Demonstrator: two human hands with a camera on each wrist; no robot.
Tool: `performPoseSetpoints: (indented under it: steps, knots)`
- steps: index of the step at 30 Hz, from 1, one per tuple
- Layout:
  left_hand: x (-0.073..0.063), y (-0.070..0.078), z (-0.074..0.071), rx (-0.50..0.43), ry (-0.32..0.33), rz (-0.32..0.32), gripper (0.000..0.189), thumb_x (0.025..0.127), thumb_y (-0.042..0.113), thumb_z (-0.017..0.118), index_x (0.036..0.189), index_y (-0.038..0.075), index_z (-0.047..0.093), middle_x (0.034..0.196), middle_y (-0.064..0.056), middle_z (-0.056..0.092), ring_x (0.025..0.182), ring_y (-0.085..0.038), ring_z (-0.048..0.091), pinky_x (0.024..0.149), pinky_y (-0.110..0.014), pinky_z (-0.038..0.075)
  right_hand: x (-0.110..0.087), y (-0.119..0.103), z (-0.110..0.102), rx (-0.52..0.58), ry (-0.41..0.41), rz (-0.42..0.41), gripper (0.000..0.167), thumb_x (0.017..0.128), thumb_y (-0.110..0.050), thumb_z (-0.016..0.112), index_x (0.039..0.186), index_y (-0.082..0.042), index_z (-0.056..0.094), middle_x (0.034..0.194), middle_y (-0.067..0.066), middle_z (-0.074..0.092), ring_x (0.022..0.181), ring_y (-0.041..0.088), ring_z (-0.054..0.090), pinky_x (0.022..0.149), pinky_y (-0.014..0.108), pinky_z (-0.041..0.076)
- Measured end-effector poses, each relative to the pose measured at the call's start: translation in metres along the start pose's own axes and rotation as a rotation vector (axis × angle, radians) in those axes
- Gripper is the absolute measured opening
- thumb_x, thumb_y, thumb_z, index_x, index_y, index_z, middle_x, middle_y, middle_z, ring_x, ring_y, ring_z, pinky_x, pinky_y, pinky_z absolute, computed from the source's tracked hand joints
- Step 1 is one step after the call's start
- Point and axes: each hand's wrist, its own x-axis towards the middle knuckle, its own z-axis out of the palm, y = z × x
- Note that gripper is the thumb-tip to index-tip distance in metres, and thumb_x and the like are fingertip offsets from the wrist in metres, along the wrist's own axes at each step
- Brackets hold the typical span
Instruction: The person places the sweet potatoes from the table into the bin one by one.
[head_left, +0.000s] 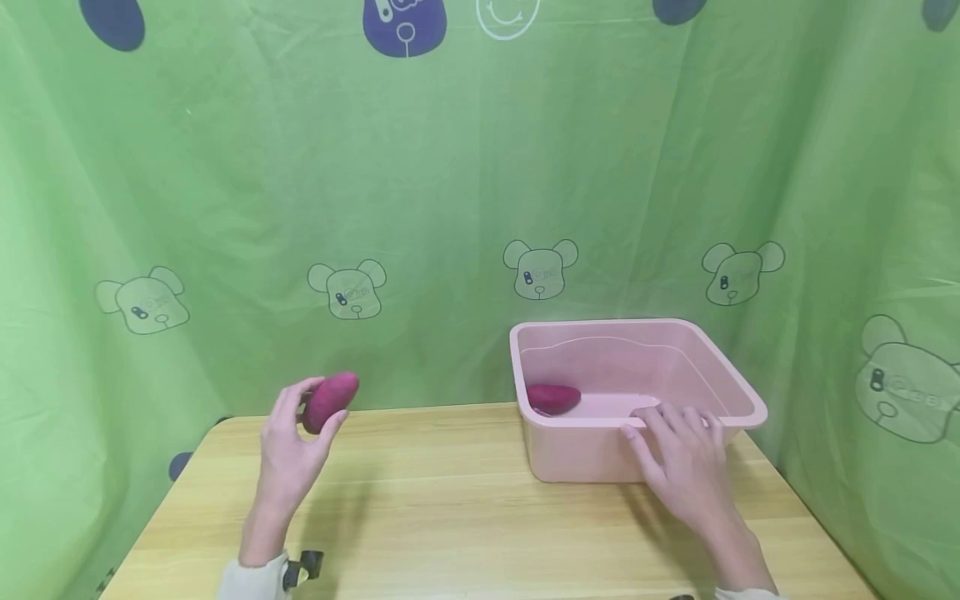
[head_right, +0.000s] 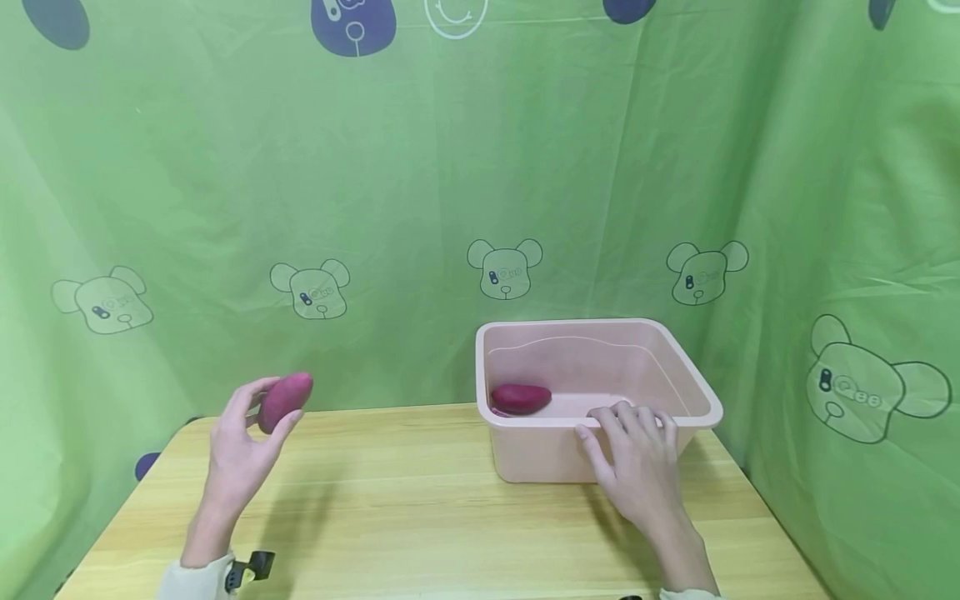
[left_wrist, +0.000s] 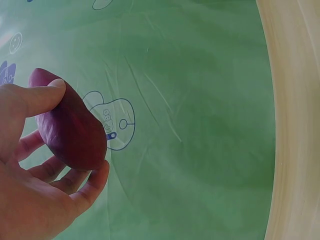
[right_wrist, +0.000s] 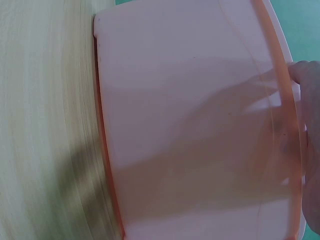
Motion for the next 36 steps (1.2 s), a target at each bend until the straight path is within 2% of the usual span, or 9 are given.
performPoseSetpoints:
  steps: [9,19,23,29,36]
  knots:
    - [-0.003,0.005,0.004,0.015,-0.008,0.009,0.057,0.080,0.005,0.088,0.131,0.003,0.061,0.122,-0.015,0.064,0.107,-0.024,0.063,0.085,-0.012,0.049,0.000,0.000,-0.002,0.006,-0.003,0.001,0.024,0.099,-0.034,0.063,0.112,-0.014,0.068,0.108,0.007,0.064,0.096,0.031,0.051,0.099,0.068,0.031]
    - [-0.006,0.011,0.010,0.003,-0.030,0.009,0.057,0.080,0.006,0.088,0.131,0.004,0.062,0.123,-0.012,0.064,0.107,-0.024,0.064,0.085,-0.028,0.056,0.000,0.001,-0.001,0.008,0.004,-0.004,0.024,0.099,-0.034,0.064,0.111,-0.014,0.068,0.107,0.006,0.064,0.095,0.030,0.051,0.099,0.067,0.031]
    - [-0.006,0.012,0.013,-0.007,-0.047,0.010,0.057,0.081,0.007,0.088,0.131,0.005,0.062,0.124,-0.011,0.064,0.108,-0.024,0.064,0.086,-0.030,0.057,0.000,0.001,-0.001,0.008,0.007,-0.006,0.023,0.098,-0.034,0.064,0.110,-0.014,0.068,0.107,0.006,0.064,0.094,0.030,0.051,0.100,0.067,0.031]
    - [-0.006,0.012,0.015,-0.022,-0.051,0.018,0.057,0.080,0.006,0.088,0.131,0.005,0.061,0.124,-0.011,0.064,0.107,-0.025,0.065,0.085,-0.041,0.060,0.000,0.001,-0.002,0.007,0.000,0.000,0.023,0.099,-0.034,0.064,0.111,-0.014,0.067,0.108,0.007,0.064,0.095,0.030,0.051,0.099,0.067,0.031]
    - [-0.006,0.013,0.016,-0.029,-0.069,0.014,0.057,0.081,0.007,0.088,0.131,0.006,0.061,0.125,-0.010,0.064,0.109,-0.024,0.064,0.087,-0.041,0.059,0.001,-0.001,-0.002,0.007,-0.007,0.007,0.024,0.099,-0.034,0.064,0.112,-0.015,0.068,0.108,0.006,0.064,0.097,0.030,0.051,0.099,0.067,0.031]
